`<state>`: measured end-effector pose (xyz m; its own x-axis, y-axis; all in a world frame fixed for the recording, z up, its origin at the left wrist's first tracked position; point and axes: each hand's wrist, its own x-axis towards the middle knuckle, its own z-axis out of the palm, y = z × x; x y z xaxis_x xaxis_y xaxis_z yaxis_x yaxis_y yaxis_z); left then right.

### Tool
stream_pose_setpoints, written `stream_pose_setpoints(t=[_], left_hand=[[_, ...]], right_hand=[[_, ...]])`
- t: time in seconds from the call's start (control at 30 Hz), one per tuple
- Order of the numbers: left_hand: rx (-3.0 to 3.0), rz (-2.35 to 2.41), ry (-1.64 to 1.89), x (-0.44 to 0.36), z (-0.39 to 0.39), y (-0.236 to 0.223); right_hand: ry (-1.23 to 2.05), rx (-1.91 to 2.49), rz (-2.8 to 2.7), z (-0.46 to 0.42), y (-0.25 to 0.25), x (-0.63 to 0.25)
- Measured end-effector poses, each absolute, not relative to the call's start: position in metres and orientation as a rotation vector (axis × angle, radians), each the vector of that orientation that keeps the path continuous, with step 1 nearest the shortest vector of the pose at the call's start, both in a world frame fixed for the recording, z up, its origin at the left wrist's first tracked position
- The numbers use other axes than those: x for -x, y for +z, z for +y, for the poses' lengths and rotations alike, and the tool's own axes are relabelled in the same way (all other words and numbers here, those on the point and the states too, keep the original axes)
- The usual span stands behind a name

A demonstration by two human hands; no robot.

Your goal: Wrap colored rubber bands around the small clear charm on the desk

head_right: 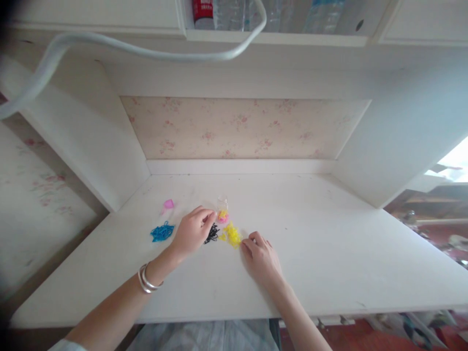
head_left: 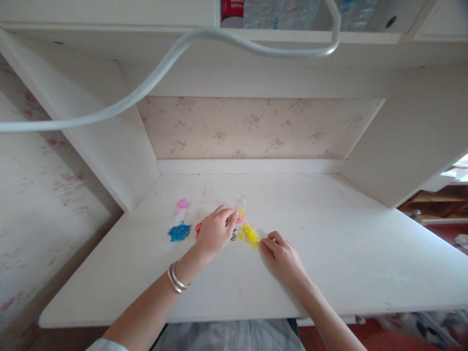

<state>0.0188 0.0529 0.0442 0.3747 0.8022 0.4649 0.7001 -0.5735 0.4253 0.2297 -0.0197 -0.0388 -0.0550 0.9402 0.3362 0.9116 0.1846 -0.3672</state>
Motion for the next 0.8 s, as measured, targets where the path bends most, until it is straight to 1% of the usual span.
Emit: stream_pose_setpoints(t=[0.2,0.43,0.57,0.7,0.8], left_hand=[[-2.566,1.406,0.585,-0.020,0.027,0.003],[-2.661,1.457,0.358,-0.020,0.026,-0.010],[-2.688,1.483,0.313,-0.022,0.027,-0.015],[-2.672,1.549,0.345,-0.025,0.028,-0.017],[-2.642,1.555,0.338,-0.027,0.029,-0.016]], right_hand=[[0.181,1.685,-1.761,-0.019,-0.040,-0.233],[0.196,1.701,-1.551,-0.003,-0.036,-0.236],[0.127,1.659,-1.534,0.016,-0.006,-0.228],[0.051,1.564,-1.559,0.037,0.034,-0.213],[-0.001,1.520,-1.614,0.053,0.055,-0.205]])
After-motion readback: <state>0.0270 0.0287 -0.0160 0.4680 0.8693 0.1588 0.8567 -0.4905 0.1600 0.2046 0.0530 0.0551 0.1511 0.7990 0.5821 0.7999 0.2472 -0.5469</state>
